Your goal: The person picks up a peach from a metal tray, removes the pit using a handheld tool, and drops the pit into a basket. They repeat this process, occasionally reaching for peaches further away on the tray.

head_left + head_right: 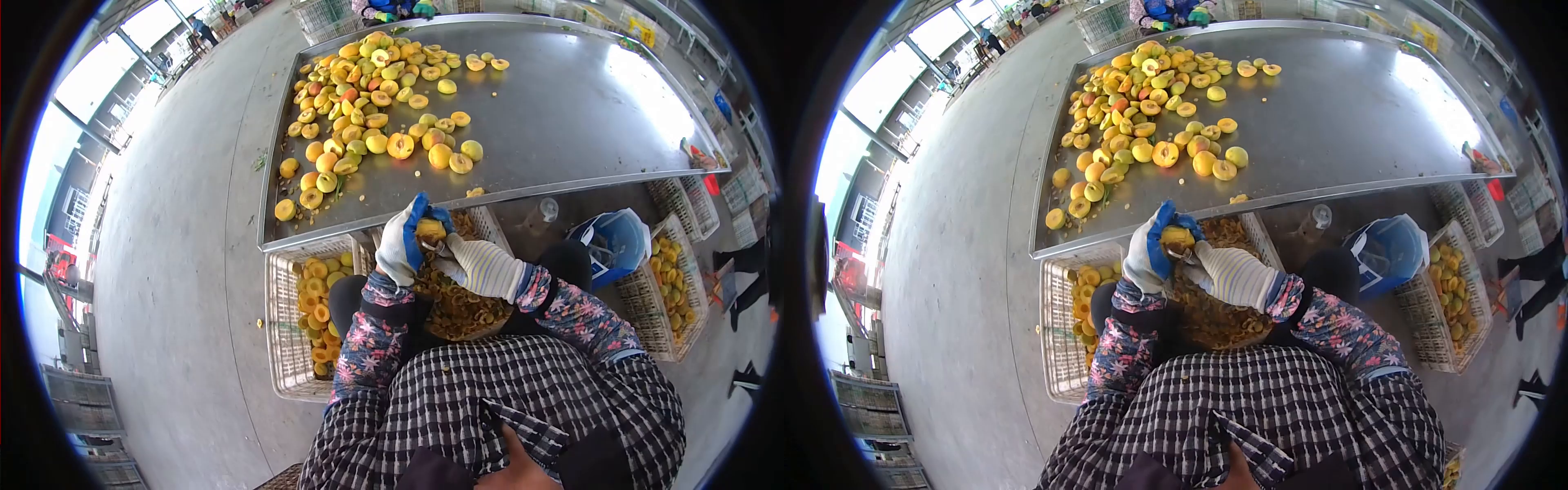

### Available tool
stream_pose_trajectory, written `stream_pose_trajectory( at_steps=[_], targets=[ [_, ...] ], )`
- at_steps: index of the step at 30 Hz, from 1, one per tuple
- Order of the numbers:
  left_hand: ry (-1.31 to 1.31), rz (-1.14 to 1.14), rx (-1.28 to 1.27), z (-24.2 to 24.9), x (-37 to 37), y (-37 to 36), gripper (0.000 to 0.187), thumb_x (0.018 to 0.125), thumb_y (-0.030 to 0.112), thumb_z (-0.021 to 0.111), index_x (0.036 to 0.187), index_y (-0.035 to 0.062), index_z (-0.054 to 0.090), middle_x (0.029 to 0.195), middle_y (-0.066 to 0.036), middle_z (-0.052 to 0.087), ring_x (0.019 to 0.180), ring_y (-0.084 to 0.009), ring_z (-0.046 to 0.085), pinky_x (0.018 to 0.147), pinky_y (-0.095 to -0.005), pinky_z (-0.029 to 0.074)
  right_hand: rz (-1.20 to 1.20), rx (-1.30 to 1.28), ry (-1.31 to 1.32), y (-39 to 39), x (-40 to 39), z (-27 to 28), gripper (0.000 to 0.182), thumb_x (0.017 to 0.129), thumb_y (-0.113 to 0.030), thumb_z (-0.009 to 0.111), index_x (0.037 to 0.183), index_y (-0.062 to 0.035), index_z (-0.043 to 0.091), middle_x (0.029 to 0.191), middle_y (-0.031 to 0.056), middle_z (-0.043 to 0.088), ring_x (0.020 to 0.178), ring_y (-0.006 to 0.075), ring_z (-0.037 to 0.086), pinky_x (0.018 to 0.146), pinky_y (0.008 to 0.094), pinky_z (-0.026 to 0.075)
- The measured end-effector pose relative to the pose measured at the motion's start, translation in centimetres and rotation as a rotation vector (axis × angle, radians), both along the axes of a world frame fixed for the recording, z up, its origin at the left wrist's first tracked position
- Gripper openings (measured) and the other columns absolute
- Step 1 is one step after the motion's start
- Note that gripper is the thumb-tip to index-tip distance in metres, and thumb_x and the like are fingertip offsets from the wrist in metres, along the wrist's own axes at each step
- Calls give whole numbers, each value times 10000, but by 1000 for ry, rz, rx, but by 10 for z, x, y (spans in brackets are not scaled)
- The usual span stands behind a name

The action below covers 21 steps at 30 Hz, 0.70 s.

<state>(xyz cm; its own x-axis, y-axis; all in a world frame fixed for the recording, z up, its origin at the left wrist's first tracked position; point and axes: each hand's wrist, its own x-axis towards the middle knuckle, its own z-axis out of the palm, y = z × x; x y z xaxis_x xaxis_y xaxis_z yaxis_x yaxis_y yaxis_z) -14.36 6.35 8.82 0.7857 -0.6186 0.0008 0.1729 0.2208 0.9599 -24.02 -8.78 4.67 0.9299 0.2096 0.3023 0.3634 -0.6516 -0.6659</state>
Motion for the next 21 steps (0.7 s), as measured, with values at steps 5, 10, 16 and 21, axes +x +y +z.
stream_pose_trajectory(
  at_steps=[5,10,16,21],
  targets=[
    [217,6,-232,-19,5,-10,377,1032,320,458,920,-9,605,866,-154,649,784,-296,648,755,-412,546,54,595,348,13,-6,17,363,1005,-411,513,1079,-55,519,700,105,601,496,244,578,475,349,475],
    [614,32,-453,-25,1,-20,373,1020,350,481,901,16,599,842,-147,632,773,-331,649,746,-478,565,71,1041,944,7,-14,39,419,999,-513,491,1018,-97,540,602,-13,485,385,100,440,367,244,337],
    [403,-13,-300,-20,1,-23,358,1029,320,473,904,13,608,866,-155,642,773,-301,662,735,-443,577,180,1348,1115,-5,-16,40,437,999,-524,483,966,-95,560,577,-35,424,380,73,367,374,225,284],
    [-403,125,104,-29,14,-11,291,1015,240,507,946,-13,632,864,-127,666,775,-216,674,702,-329,555,143,1306,1132,-18,-25,39,422,1000,-510,490,959,-99,574,578,-37,419,375,69,368,365,220,283]
  ],
)
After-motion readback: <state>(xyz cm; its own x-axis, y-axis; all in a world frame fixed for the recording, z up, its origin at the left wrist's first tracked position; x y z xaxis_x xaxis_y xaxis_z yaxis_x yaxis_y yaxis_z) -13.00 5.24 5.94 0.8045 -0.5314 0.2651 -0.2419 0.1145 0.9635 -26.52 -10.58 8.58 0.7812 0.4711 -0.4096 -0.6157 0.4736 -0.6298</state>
